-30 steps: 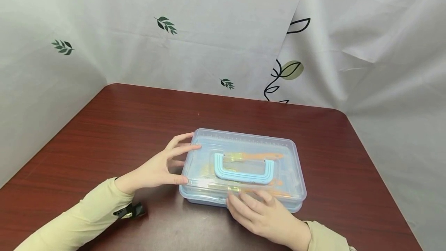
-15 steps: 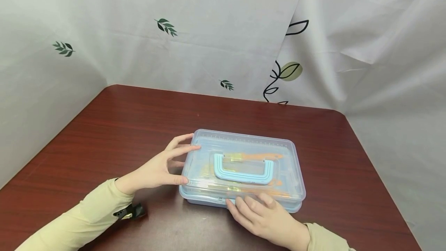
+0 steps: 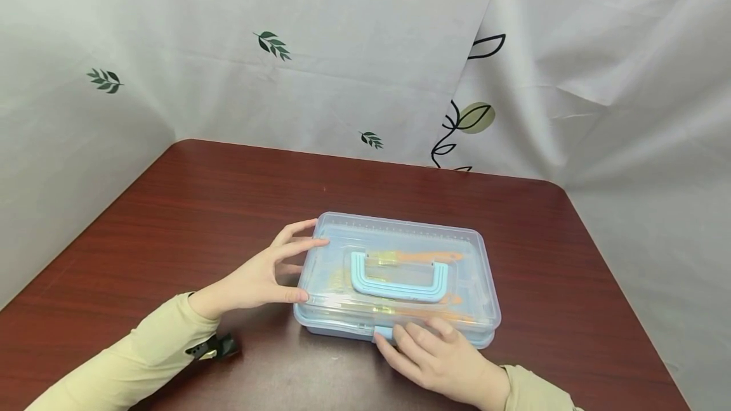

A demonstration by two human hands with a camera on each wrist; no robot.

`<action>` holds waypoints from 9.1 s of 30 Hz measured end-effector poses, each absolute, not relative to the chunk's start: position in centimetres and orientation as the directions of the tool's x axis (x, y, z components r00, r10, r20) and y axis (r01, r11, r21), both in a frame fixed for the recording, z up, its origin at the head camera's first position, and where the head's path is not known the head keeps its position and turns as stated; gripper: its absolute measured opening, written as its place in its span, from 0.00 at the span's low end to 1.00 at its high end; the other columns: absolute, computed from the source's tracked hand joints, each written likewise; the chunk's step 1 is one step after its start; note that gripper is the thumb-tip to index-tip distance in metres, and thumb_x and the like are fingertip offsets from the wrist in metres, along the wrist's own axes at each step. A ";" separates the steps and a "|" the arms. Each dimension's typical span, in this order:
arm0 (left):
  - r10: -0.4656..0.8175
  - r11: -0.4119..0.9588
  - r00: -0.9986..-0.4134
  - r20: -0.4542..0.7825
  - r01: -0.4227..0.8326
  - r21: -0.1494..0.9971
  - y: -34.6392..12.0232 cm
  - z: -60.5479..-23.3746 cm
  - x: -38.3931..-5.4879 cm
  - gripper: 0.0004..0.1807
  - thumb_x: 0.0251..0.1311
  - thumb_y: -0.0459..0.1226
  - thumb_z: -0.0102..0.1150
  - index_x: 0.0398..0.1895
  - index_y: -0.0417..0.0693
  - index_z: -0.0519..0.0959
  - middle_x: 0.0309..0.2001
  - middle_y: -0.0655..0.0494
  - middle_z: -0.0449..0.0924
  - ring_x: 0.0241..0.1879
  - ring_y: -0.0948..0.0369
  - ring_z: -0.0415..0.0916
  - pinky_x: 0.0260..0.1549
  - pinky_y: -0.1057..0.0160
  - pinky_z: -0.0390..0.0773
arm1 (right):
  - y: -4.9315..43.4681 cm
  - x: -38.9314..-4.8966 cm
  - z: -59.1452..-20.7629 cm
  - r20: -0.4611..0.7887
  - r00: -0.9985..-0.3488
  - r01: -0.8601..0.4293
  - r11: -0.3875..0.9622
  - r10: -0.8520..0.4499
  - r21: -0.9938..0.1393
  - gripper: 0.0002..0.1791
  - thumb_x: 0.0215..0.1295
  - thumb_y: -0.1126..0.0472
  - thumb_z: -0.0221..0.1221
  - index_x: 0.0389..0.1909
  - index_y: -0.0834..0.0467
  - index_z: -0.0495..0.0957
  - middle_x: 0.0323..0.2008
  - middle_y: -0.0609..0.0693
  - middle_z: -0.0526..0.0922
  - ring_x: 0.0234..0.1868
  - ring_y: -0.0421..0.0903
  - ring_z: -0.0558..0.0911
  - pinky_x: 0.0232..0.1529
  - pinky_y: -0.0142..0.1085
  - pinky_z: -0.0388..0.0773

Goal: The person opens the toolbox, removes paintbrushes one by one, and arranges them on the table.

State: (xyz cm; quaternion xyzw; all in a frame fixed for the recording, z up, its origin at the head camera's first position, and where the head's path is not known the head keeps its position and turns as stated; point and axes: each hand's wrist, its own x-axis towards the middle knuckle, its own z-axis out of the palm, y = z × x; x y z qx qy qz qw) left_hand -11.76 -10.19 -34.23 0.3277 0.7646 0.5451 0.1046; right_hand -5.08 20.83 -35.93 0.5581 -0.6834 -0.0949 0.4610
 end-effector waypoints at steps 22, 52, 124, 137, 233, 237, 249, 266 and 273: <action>0.613 0.189 -0.762 0.207 0.396 0.899 -10.2 -34.3 -11.8 0.38 0.47 0.34 0.72 0.65 0.47 0.68 0.72 0.52 0.44 0.66 0.50 0.54 0.51 0.51 0.74 | 20.1 -5.4 -35.1 0.597 0.208 -0.668 0.333 -0.775 0.666 0.17 0.67 0.73 0.43 0.32 0.51 0.76 0.24 0.50 0.75 0.25 0.43 0.74 0.30 0.34 0.68; 0.608 0.174 -0.759 0.231 0.411 0.895 -10.1 -34.5 -11.7 0.37 0.48 0.33 0.71 0.64 0.44 0.69 0.72 0.51 0.44 0.65 0.50 0.56 0.50 0.55 0.75 | 19.5 -5.4 -35.6 0.653 0.217 -0.685 0.363 -0.726 0.631 0.15 0.68 0.74 0.45 0.34 0.63 0.81 0.21 0.50 0.76 0.23 0.42 0.75 0.29 0.35 0.69; 0.601 0.188 -0.768 0.221 0.405 0.895 -10.2 -34.4 -11.6 0.37 0.49 0.34 0.71 0.65 0.46 0.69 0.73 0.52 0.43 0.65 0.50 0.59 0.51 0.55 0.75 | 21.0 -4.5 -33.6 0.561 0.125 -0.799 0.252 -0.818 0.546 0.16 0.70 0.73 0.41 0.42 0.63 0.78 0.31 0.50 0.78 0.30 0.45 0.75 0.36 0.37 0.73; 0.602 0.174 -0.767 0.221 0.396 0.901 -10.2 -34.4 -11.6 0.37 0.49 0.34 0.70 0.65 0.46 0.68 0.73 0.52 0.43 0.65 0.50 0.59 0.51 0.56 0.75 | 21.7 -3.7 -35.1 0.436 0.074 -0.899 0.129 -0.897 0.418 0.15 0.71 0.62 0.43 0.45 0.55 0.78 0.34 0.46 0.78 0.35 0.42 0.76 0.37 0.36 0.72; 0.596 0.176 -0.768 0.233 0.408 0.896 -10.1 -34.5 -11.5 0.37 0.49 0.35 0.70 0.65 0.46 0.68 0.73 0.51 0.43 0.64 0.50 0.59 0.51 0.57 0.75 | 21.7 -6.5 -32.6 0.722 0.175 -0.872 0.235 -0.669 0.429 0.11 0.66 0.66 0.50 0.29 0.63 0.80 0.26 0.52 0.79 0.27 0.46 0.77 0.31 0.38 0.73; 0.595 0.179 -0.771 0.228 0.404 0.897 -10.1 -34.4 -11.4 0.37 0.49 0.35 0.71 0.65 0.46 0.68 0.73 0.51 0.43 0.64 0.50 0.59 0.51 0.57 0.75 | 22.1 -6.7 -31.7 0.808 0.133 -0.883 0.302 -0.574 0.360 0.10 0.64 0.65 0.51 0.28 0.63 0.80 0.24 0.54 0.78 0.24 0.47 0.74 0.28 0.38 0.68; 0.596 0.176 -0.770 0.227 0.401 0.899 -10.1 -34.3 -11.4 0.37 0.49 0.34 0.70 0.65 0.46 0.68 0.73 0.51 0.43 0.64 0.50 0.59 0.52 0.56 0.75 | 26.0 -6.6 -32.4 0.864 -0.378 -0.806 0.578 -0.333 -0.130 0.30 0.64 0.43 0.55 0.33 0.72 0.77 0.34 0.67 0.72 0.48 0.39 0.69 0.54 0.22 0.60; 0.600 0.169 -0.766 0.231 0.403 0.900 -10.0 -34.4 -11.4 0.37 0.50 0.34 0.70 0.65 0.46 0.68 0.73 0.51 0.43 0.64 0.50 0.59 0.52 0.57 0.75 | 29.6 -6.0 -34.0 0.549 -0.740 -0.647 0.636 -0.389 -0.421 0.51 0.29 0.61 0.77 0.61 0.68 0.66 0.63 0.51 0.59 0.64 0.33 0.56 0.57 0.16 0.52; 0.603 0.169 -0.763 0.234 0.408 0.897 -10.1 -34.4 -11.4 0.37 0.50 0.34 0.70 0.66 0.45 0.67 0.73 0.51 0.43 0.65 0.50 0.58 0.52 0.56 0.75 | 29.8 -5.7 -35.0 0.485 -0.779 -0.616 0.628 -0.396 -0.476 0.57 0.28 0.61 0.78 0.65 0.68 0.61 0.68 0.53 0.54 0.66 0.30 0.53 0.56 0.13 0.52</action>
